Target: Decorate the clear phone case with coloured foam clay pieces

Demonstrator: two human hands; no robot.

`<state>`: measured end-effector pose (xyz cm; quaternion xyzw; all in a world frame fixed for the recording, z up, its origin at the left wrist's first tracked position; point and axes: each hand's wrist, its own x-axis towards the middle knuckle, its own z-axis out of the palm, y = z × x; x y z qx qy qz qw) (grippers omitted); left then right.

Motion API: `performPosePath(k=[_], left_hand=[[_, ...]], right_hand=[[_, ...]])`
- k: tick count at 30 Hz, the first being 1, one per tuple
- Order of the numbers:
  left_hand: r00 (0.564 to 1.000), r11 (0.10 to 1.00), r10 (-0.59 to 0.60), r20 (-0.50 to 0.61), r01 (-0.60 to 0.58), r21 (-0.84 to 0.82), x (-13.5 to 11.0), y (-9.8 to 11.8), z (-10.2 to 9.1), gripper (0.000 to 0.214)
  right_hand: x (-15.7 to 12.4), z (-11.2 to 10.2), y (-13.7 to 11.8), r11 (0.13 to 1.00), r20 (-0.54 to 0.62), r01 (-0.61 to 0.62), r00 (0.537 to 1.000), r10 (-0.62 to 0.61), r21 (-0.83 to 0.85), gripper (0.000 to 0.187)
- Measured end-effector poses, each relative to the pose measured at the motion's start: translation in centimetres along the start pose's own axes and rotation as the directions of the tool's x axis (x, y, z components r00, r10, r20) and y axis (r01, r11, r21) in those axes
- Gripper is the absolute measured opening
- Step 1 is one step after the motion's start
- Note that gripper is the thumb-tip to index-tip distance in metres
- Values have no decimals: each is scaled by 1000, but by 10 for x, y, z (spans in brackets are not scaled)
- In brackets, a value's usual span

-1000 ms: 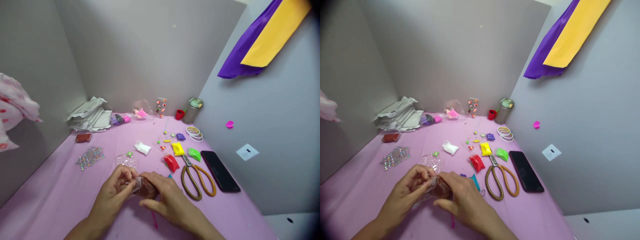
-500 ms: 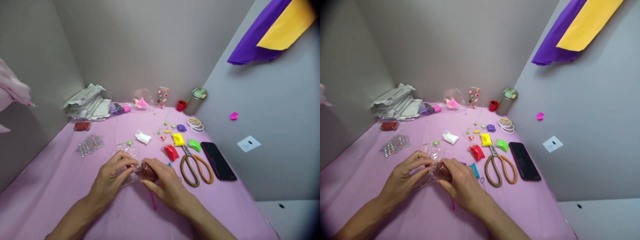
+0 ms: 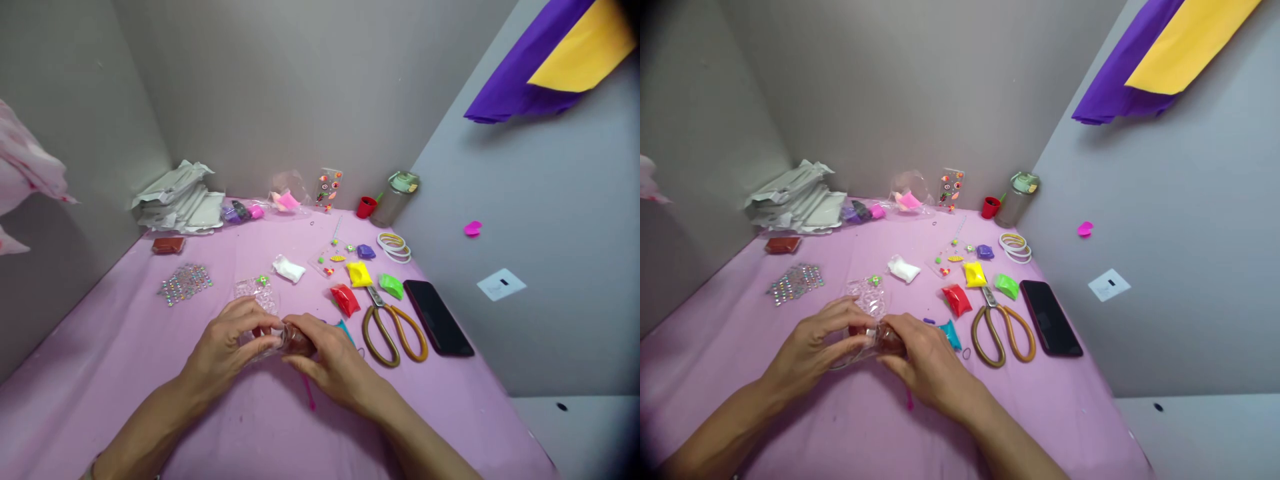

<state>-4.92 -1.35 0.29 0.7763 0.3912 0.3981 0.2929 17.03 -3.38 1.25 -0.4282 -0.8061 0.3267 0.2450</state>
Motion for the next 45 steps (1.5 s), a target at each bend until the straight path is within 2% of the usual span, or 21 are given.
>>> performPosePath(k=[8,13,17,25,32,34,38,42,45], left_hand=[[998,989,64,-2,-63,131,-6,-5,7,15],[997,990,71,-10,-69,125,-7,-1,11,22],[997,985,74,-34,-67,159,-7,3,17,18],[991,957,115,-65,-93,273,-4,15,21,13],[971,932,151,-186,-77,355,-4,17,19,14],[975,943,138,-172,-77,324,-4,14,17,12],[991,956,114,-77,-89,278,-4,5,13,14],[996,930,94,-7,-85,356,-4,5,12,6],[994,890,103,29,-105,444,-3,7,12,9]], right_hand=[[3,4,3,1000,-20,20,1000,-20,-11,30],[1,6,3,1000,-41,26,999,-25,13,26],[1,9,6,999,-46,40,998,-39,22,22],[3,11,2,996,-14,-28,999,29,83,17],[6,10,-3,983,-52,-20,998,30,180,18],[6,10,-2,983,-68,-25,997,38,184,18],[6,10,3,993,-74,-43,996,51,109,20],[6,13,7,999,-74,-17,997,21,50,17],[7,14,6,999,-83,-29,996,33,43,14]])
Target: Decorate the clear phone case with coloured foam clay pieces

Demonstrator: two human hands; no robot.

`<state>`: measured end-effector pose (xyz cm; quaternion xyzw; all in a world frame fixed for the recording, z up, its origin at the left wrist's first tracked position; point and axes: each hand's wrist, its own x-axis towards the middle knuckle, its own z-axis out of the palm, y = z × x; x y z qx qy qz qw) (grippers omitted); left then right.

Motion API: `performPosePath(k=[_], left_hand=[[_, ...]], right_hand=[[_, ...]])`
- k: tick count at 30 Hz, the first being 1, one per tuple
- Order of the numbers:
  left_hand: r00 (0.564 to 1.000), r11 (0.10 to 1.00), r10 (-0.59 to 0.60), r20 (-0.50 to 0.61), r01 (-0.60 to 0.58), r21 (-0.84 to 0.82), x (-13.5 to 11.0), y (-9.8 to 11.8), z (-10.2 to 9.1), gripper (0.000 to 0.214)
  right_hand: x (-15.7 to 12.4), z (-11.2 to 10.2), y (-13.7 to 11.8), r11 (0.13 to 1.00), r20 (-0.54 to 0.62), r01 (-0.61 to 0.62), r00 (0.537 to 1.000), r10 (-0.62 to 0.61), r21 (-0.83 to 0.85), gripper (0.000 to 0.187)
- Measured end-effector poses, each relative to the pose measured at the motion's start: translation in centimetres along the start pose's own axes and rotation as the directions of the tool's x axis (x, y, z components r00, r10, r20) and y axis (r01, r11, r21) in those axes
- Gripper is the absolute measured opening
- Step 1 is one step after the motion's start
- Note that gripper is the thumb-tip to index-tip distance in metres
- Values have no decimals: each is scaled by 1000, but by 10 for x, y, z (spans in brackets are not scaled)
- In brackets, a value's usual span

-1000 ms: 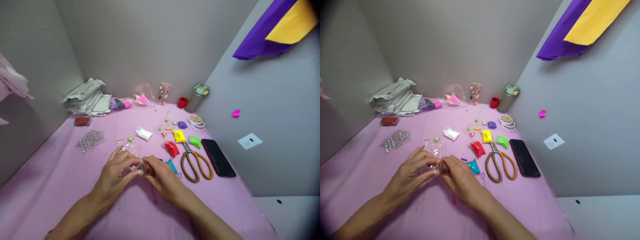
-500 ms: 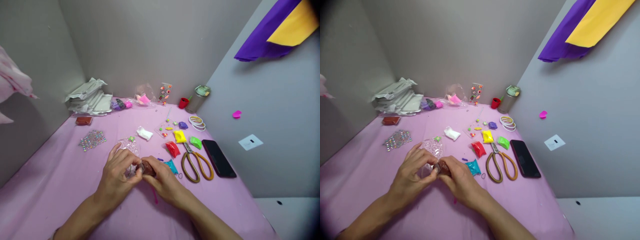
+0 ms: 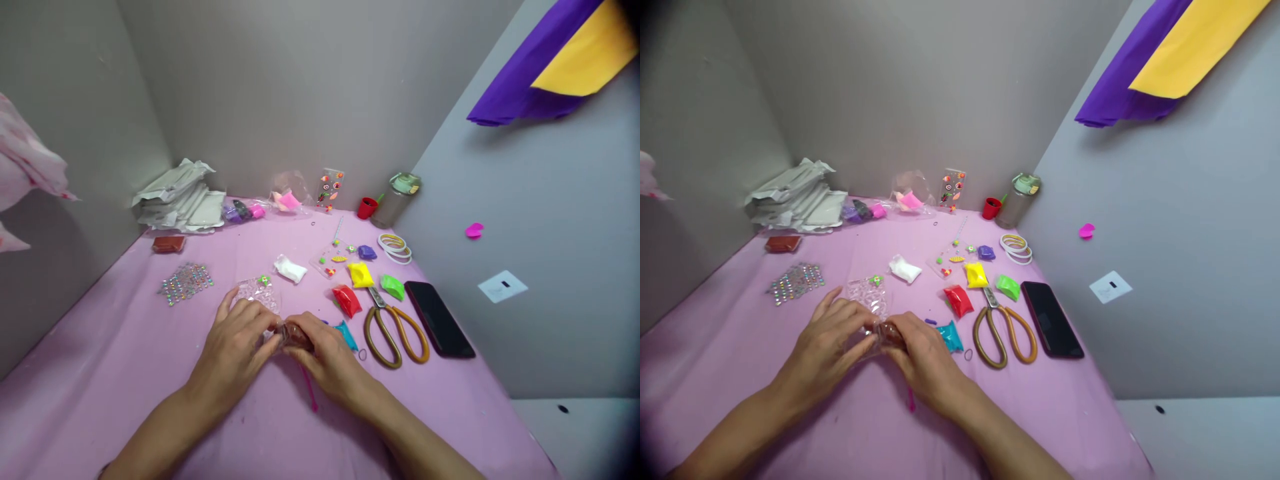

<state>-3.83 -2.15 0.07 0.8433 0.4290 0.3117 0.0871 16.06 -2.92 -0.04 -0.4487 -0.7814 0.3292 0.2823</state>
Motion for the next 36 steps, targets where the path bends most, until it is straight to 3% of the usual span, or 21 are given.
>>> performPosePath(k=[5,11,20,29,36], left_hand=[[1000,994,2,-30,1,105,1,-2,-3,9],[998,986,-19,-66,7,-168,-1,-4,-4,8],[982,938,-114,-151,56,-343,-1,3,3,17],[988,972,-80,-134,47,-230,-1,10,2,13],[963,970,-143,-226,91,-226,0,11,1,12]], right_hand=[[3,-1,-3,998,11,-33,999,32,51,16],[1,-3,-1,984,3,-91,996,92,153,18],[-1,-6,-6,986,3,-51,999,51,156,19],[-2,-2,-7,995,40,-20,999,16,97,14],[-2,-3,-12,989,35,-6,999,1,147,16]])
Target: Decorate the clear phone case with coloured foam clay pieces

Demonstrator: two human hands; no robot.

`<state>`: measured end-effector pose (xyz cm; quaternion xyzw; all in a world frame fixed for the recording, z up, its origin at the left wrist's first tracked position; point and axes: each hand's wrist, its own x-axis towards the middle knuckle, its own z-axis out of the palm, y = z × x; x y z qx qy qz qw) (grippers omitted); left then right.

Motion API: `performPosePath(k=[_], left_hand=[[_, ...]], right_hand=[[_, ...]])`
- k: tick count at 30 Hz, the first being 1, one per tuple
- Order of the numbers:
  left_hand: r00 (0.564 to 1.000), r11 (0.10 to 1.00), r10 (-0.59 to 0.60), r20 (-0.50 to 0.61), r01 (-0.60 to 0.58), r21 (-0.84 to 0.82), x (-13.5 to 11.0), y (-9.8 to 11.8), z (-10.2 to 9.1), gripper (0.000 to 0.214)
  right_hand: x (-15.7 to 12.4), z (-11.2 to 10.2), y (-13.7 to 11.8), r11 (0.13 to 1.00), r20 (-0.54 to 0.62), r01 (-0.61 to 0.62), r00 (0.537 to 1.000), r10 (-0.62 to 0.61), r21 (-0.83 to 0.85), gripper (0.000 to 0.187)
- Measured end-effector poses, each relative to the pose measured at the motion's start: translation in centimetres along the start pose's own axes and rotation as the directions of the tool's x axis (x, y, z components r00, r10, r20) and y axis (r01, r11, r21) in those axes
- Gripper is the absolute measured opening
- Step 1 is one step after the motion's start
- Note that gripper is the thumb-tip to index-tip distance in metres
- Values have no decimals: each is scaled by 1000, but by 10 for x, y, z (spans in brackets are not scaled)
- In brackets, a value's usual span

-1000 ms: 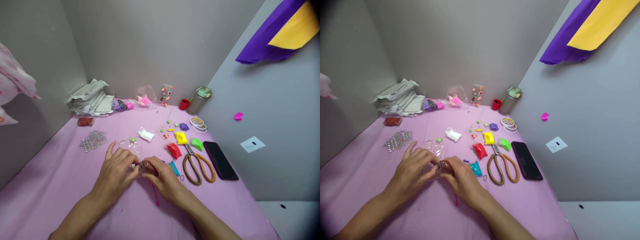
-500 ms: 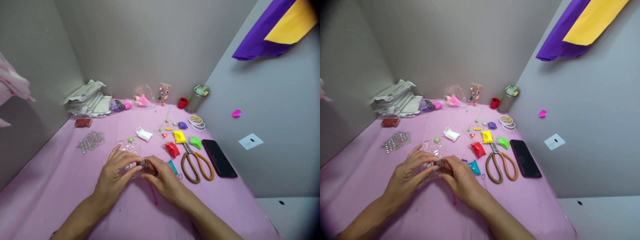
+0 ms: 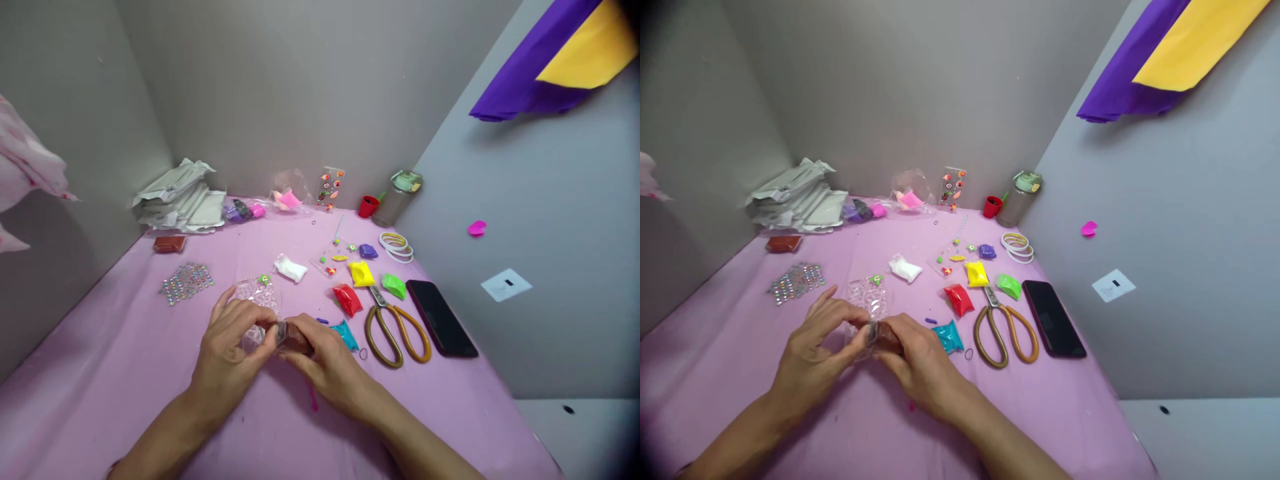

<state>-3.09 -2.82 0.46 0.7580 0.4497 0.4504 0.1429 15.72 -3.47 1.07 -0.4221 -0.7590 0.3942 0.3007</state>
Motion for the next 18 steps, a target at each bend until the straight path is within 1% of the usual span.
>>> performPosePath(k=[2,4,6,9,10,12,13,15,17,18], left_hand=[[999,998,-30,27,31,-56,0,-2,-2,9],[996,993,-42,83,50,-107,1,-4,-4,9],[991,990,-39,127,55,-128,2,-7,-5,11],[988,987,-51,149,73,-146,4,-8,-5,10],[985,982,-72,154,98,-163,5,-8,-6,9],[970,956,-155,185,194,-218,6,-7,-9,9],[952,931,-213,220,266,-249,7,-6,-11,9],[889,856,-330,317,423,-298,10,-5,-17,8],[819,772,-399,413,543,-330,12,-5,-25,7],[794,739,-410,450,578,-347,13,-7,-28,6]], right_hand=[[0,-1,0,999,-18,-10,1000,11,31,17],[0,-2,2,999,-42,-27,999,28,39,18],[1,-2,4,999,-61,-33,998,35,27,18],[1,-3,6,1000,-65,-22,998,22,8,16],[1,-3,6,1000,-64,-18,998,19,12,16],[2,-3,4,999,-55,-19,998,21,38,16],[2,-3,3,998,-48,-26,998,28,54,17],[2,-4,-1,996,-29,-44,998,46,81,17],[2,-5,-4,994,-14,-59,998,61,97,18],[2,-6,-6,993,-9,-64,998,65,104,18]])
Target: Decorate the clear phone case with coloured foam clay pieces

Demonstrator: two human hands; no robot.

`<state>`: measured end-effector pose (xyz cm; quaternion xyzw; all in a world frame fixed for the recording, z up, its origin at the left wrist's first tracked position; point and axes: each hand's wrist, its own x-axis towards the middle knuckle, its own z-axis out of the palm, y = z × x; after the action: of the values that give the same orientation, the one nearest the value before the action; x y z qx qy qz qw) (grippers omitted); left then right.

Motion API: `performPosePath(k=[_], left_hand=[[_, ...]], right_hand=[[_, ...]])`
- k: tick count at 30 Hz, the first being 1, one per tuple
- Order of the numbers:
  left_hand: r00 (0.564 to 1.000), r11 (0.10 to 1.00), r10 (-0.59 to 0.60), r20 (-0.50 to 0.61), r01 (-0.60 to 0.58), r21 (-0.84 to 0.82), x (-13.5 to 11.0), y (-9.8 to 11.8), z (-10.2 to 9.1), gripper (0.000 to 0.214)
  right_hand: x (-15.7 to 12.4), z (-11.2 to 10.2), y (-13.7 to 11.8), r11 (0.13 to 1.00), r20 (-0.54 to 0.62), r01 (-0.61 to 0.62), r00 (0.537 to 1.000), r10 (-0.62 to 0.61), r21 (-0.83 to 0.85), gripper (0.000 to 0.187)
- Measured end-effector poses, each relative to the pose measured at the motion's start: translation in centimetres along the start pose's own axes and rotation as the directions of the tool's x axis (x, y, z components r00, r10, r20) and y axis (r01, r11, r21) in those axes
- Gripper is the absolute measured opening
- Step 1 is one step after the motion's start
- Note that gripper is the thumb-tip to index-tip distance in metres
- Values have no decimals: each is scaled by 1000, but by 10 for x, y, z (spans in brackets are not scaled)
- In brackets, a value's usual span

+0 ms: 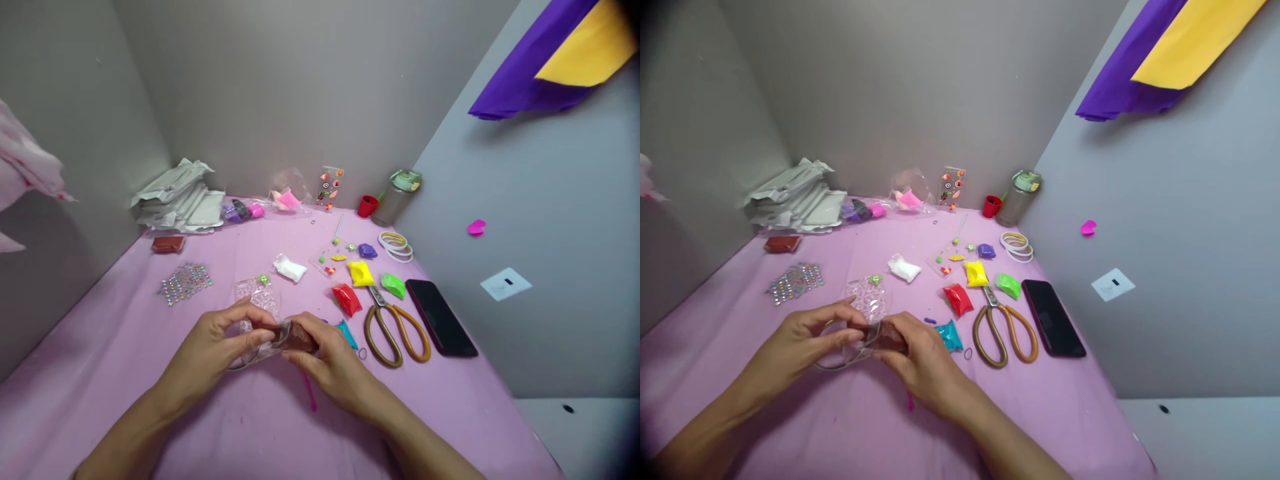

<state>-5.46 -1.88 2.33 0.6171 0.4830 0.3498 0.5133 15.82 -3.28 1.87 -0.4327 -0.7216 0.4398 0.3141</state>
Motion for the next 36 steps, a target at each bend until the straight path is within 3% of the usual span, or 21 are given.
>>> performPosePath(k=[5,13,16,19,22,25,28,30,32,36], left_hand=[[997,997,11,71,-6,-82,2,-3,-7,5],[979,970,202,8,-201,136,2,-5,9,13],[981,975,194,-14,-191,112,2,-6,8,16],[996,996,85,21,-85,-19,0,-4,7,15],[992,967,-19,125,50,-252,-3,-2,5,16],[985,857,-37,166,116,-502,-4,0,1,22],[997,718,-42,58,70,-692,-2,0,-4,30],[995,676,-94,-39,35,-736,0,0,-4,30],[987,676,-148,-61,56,-735,1,0,-2,30],[986,698,-160,-42,83,-711,-1,2,11,21]], right_hand=[[-2,-3,-2,999,4,-18,1000,18,28,19],[-1,-5,2,998,32,-53,998,54,-19,17],[-1,-4,1,999,37,-47,998,47,7,17],[-2,-5,-2,997,54,-60,997,57,45,17],[-3,-7,-5,993,109,-88,991,79,82,12],[-3,-11,-6,990,136,-104,987,90,93,9],[-3,-15,-5,995,215,-101,972,95,16,14],[-4,-15,-5,996,329,-65,941,81,-59,17],[-5,-13,-4,989,410,17,911,47,-150,21],[-7,-11,-3,950,433,169,901,-40,-263,28]])
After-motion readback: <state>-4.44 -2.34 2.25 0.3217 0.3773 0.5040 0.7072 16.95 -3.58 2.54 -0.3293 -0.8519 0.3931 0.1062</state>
